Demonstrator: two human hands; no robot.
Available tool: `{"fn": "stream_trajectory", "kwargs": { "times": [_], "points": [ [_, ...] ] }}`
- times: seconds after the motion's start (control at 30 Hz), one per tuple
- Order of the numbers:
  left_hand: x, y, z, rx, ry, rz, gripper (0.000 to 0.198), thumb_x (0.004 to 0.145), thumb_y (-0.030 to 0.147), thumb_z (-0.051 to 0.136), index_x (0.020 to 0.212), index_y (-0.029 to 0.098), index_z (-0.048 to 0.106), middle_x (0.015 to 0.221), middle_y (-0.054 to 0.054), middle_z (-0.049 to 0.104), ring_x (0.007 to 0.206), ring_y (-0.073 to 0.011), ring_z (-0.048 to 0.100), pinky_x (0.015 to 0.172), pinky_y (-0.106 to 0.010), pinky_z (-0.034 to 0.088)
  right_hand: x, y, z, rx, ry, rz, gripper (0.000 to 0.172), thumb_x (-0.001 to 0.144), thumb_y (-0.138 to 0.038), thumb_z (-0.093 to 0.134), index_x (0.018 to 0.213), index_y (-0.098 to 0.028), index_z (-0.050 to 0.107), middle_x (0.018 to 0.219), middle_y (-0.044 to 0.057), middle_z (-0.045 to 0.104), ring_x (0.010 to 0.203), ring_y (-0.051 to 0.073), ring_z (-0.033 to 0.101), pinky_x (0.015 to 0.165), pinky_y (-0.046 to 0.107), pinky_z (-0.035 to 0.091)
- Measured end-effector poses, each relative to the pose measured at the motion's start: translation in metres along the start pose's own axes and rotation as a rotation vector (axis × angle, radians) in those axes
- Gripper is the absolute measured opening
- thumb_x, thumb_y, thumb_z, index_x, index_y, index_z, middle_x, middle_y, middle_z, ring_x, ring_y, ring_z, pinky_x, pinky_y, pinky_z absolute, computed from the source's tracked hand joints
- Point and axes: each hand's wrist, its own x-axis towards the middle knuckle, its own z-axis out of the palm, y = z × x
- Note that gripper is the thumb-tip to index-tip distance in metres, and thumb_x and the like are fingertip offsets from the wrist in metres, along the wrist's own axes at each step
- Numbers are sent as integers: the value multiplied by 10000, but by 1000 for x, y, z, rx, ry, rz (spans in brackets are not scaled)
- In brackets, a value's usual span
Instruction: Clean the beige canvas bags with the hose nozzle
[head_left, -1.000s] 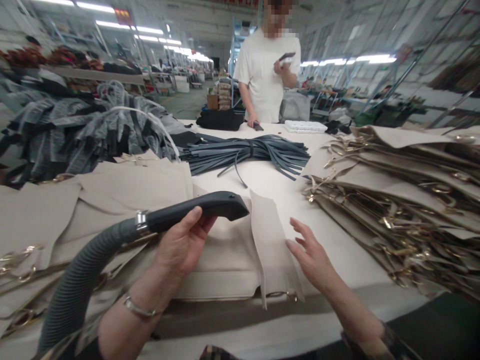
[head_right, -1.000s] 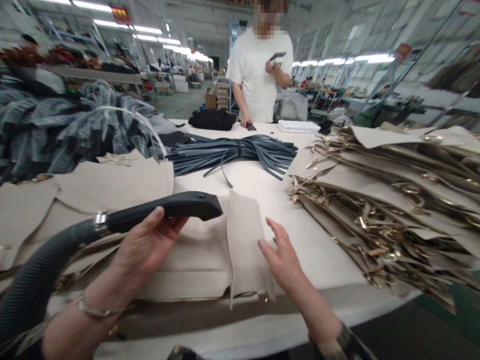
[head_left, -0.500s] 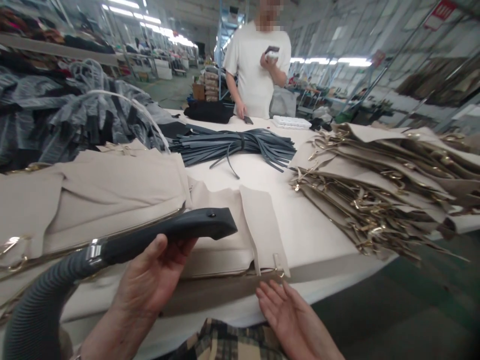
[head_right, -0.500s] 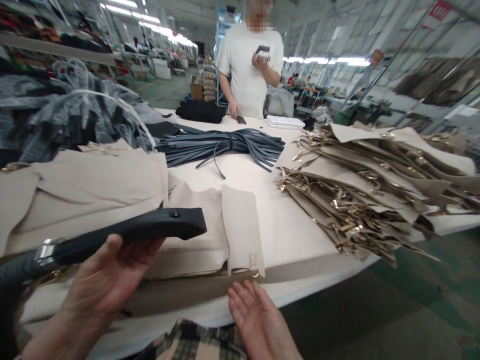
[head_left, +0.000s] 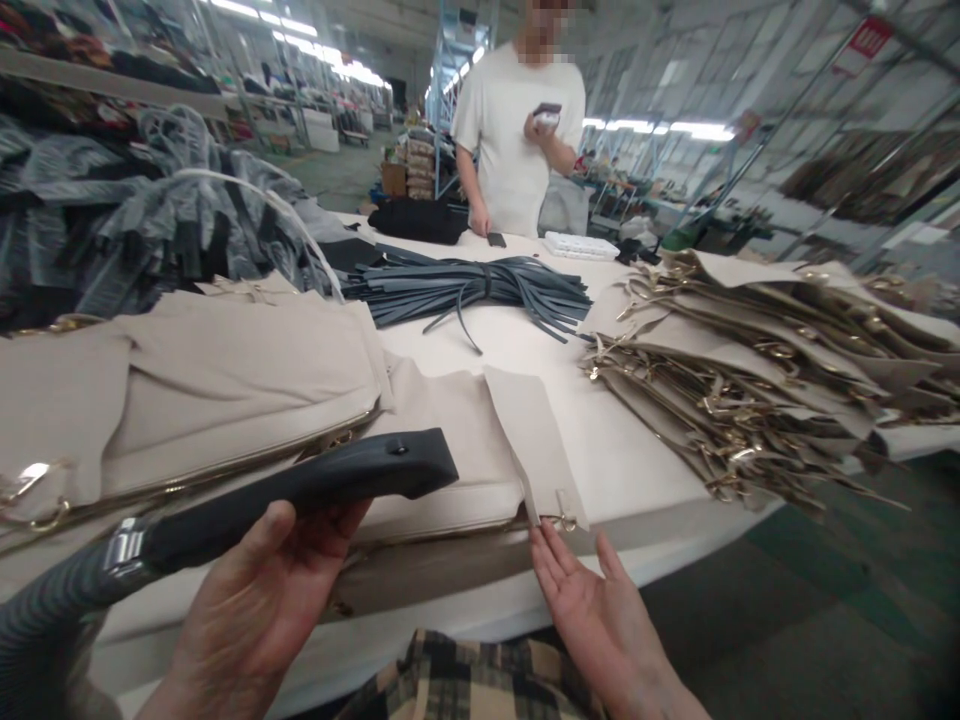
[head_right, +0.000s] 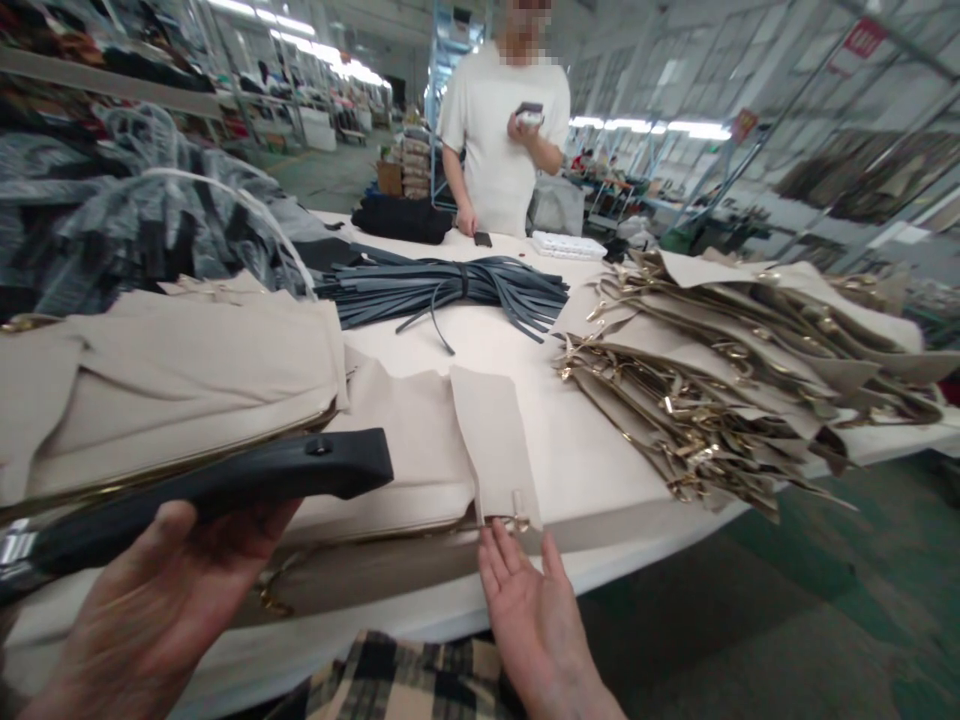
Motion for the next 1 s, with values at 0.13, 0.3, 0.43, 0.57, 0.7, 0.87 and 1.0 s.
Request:
{"fn": "stream_trajectory", "kwargs": {
  "times": [0.13, 0.3, 0.43, 0.57, 0.7, 0.87, 1.0],
  "points": [
    [-1, -1, 0, -15, 14, -10, 592, 467, 273, 964, 1018, 232, 751, 1004, -44, 789, 894, -297, 745, 791, -391, 629, 9, -3, -7, -50, 13, -12, 261, 1009, -355, 475, 971, -157, 640, 889, 95, 736, 887, 181, 737, 792, 290, 615],
    [-2, -3, 2, -1, 78, -80, 510, 542, 241, 908, 1025, 202, 747, 1051, -71, 780, 913, -288, 739, 797, -374, 624, 31, -8, -20, -223, 89, -129, 221, 949, -316, 619, 767, -195, 594, 664, 14, 701, 655, 149, 720, 631, 258, 589],
    [-8, -2, 4, 36, 130, -79, 414, 677, 249, 806, 1080, 196, 728, 1139, -64, 757, 1108, -279, 674, 954, -418, 543, 28, -23, -30, -350, 63, -176, 181, 909, -286, 675, 788, -158, 630, 754, 57, 747, 722, 167, 740, 666, 270, 587],
    [-10, -3, 6, 108, 148, -76, 367, 709, 314, 782, 1060, 217, 736, 1227, -49, 723, 1292, -302, 549, 1046, -469, 452, 21, -40, -30, -548, 47, -258, 186, 872, -299, 712, 825, -123, 674, 741, 66, 745, 653, 162, 726, 615, 258, 576],
    [-10, -7, 8, 160, 158, -88, 435, 642, 360, 820, 1047, 218, 747, 1278, -53, 697, 1329, -338, 507, 990, -460, 512, 25, -49, -22, -690, 80, -279, 231, 855, -336, 716, 789, -120, 671, 682, 52, 719, 558, 144, 692, 540, 239, 551],
    [-9, -8, 9, 162, 162, -89, 459, 595, 342, 841, 1027, 213, 753, 1274, -52, 699, 1279, -329, 555, 857, -388, 596, 33, -62, -15, -930, -18, -347, 266, 711, -335, 823, 683, -139, 645, 613, 26, 686, 524, 122, 651, 524, 211, 519],
    [-3, -7, 1, 125, 160, -104, 488, 543, 325, 861, 1006, 212, 754, 1178, -57, 743, 1154, -318, 643, 808, -377, 615, 28, -95, -18, -661, -196, -569, 260, 626, -269, 844, 647, -180, 601, 619, -36, 650, 626, 122, 642, 688, 270, 567]
  ]
}}
